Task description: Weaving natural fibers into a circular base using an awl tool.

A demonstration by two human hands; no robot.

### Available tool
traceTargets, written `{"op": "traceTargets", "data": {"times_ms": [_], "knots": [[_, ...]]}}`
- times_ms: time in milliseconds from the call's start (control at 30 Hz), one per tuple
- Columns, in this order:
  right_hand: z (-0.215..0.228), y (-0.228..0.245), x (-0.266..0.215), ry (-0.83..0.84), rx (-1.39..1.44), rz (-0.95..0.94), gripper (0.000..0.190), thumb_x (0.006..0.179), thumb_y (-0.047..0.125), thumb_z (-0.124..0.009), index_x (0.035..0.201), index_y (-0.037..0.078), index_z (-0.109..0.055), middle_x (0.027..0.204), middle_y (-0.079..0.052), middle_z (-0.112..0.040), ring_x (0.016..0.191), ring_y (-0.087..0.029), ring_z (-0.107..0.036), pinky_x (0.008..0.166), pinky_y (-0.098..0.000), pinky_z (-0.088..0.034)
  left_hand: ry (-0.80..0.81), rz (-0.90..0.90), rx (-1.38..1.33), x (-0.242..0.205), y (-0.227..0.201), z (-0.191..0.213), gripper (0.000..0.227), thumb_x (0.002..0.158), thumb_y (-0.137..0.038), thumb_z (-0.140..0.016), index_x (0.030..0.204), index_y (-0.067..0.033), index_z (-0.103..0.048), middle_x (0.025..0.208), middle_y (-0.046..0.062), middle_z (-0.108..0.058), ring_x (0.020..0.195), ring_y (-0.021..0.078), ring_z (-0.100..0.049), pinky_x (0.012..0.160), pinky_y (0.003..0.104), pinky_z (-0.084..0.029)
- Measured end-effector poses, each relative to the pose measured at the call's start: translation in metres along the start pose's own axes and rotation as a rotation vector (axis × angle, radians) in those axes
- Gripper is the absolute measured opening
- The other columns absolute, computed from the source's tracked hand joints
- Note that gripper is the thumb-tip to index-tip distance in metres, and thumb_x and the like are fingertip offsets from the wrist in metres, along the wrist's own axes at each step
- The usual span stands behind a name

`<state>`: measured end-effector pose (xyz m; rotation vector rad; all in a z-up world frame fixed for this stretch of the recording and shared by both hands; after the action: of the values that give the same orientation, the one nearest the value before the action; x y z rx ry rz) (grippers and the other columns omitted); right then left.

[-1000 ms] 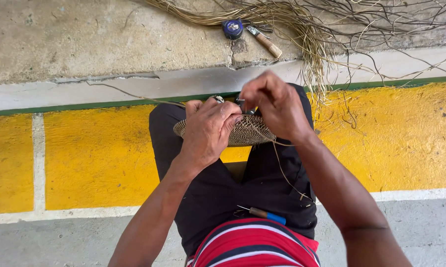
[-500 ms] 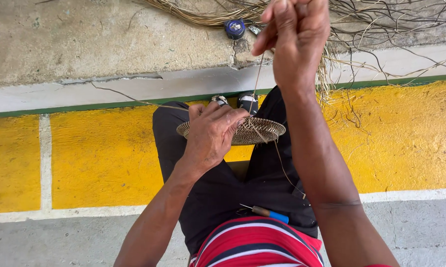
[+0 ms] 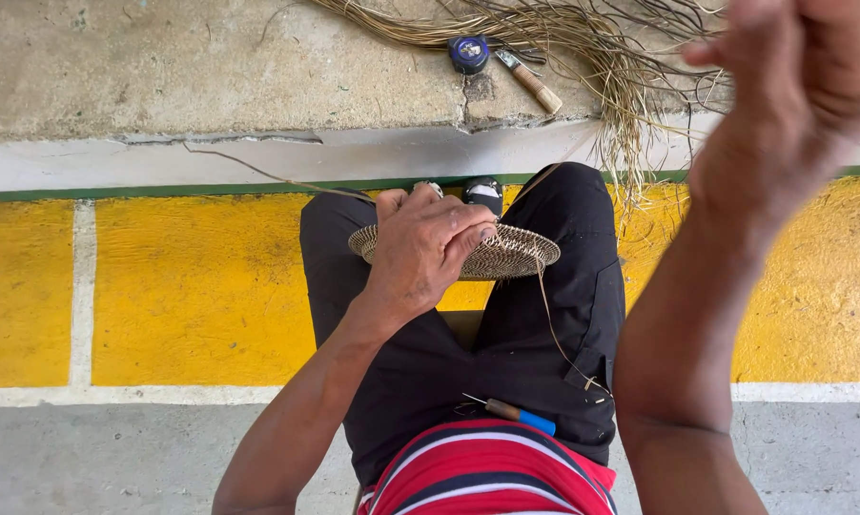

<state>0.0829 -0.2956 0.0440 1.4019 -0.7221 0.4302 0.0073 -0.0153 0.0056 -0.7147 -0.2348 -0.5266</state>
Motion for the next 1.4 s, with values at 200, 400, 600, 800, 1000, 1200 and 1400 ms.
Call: {"op": "traceTargets", "data": {"times_ms": [200,400,600,800,1000,1200,1400], "knots": [[0.019,0.023,-0.028,-0.008,0.555,-0.166,0.016,0.109,0.018,-0.059,0.112,0.004,-0.065,0.091,-0.016,-0.074,0.056,-0.016,-0.072,0.051,-0.035,-0.056,-0.025,-0.013,-0.003,0.005,-0.001,-0.001,0.011,0.096,-0.028,-0.074,0.104,-0.0207,-0.077,0.086,-0.009,-0.072,0.081,0.0136,-0.052,0.089,0.038,-0.03],[-0.04,0.013,-0.067,0.226,0.598,-0.287,0.045,0.104,0.02,-0.064,0.144,0.008,-0.049,0.108,-0.017,-0.073,0.081,-0.021,-0.076,0.071,-0.0344,-0.066,-0.053,-0.024,-0.022,0.003,0.001,0.0,0.013,0.095,-0.029,-0.075,0.104,-0.0195,-0.078,0.088,-0.01,-0.072,0.082,0.0125,-0.053,0.09,0.038,-0.03],[-0.083,0.001,-0.108,0.464,-0.239,-0.293,0.01,0.102,0.005,-0.07,0.11,0.005,-0.075,0.1,-0.006,-0.075,0.088,-0.014,-0.072,0.081,-0.0249,-0.058,-0.021,-0.021,0.008,0.005,0.002,-0.004,0.014,0.094,-0.03,-0.077,0.102,-0.0185,-0.078,0.086,-0.007,-0.072,0.082,0.0146,-0.054,0.09,0.038,-0.031],[-0.095,-0.004,-0.104,0.314,-0.243,-0.357,0.014,0.098,-0.004,-0.07,0.107,0.005,-0.076,0.095,-0.005,-0.076,0.084,-0.012,-0.07,0.075,-0.0246,-0.058,-0.039,0.005,-0.01,0.005,0.005,-0.003,0.016,0.094,-0.028,-0.077,0.105,-0.0157,-0.077,0.086,-0.007,-0.073,0.083,0.0136,-0.057,0.09,0.039,-0.031],[-0.052,0.015,-0.077,0.242,-0.109,-0.292,0.006,0.105,0.005,-0.073,0.109,0.002,-0.077,0.097,-0.011,-0.074,0.082,-0.013,-0.068,0.071,-0.0256,-0.057,-0.019,0.015,0.001,0.009,0.008,-0.007,0.014,0.09,-0.03,-0.079,0.099,-0.0198,-0.078,0.092,-0.008,-0.076,0.085,0.0137,-0.056,0.091,0.038,-0.031],[-0.043,0.052,-0.069,0.265,0.825,-0.415,0.026,0.09,0.006,-0.072,0.116,0.004,-0.07,0.108,-0.015,-0.075,0.089,-0.022,-0.077,0.069,-0.0351,-0.066,0.018,0.005,0.025,0.014,0.009,-0.006,0.017,0.089,-0.031,-0.078,0.101,-0.0192,-0.077,0.096,-0.008,-0.077,0.088,0.0139,-0.057,0.094,0.04,-0.031],[-0.06,0.026,-0.113,0.152,0.489,-0.544,0.033,0.097,-0.007,-0.073,0.119,0.007,-0.053,0.105,-0.013,-0.07,0.105,-0.019,-0.07,0.099,-0.0318,-0.058,0.041,-0.002,-0.041,0.012,0.006,0.006,0.027,0.089,-0.033,-0.077,0.11,-0.0161,-0.076,0.098,-0.006,-0.077,0.088,0.0148,-0.056,0.092,0.038,-0.032]]}}
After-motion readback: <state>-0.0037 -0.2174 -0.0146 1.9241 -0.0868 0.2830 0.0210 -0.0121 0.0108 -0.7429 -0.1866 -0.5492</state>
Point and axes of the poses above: each hand's wrist, its own x-axis towards the middle knuckle, its own z-axis out of the back of the hand, y = z × x, the point moved 2 cm from there along x, towards the middle knuckle
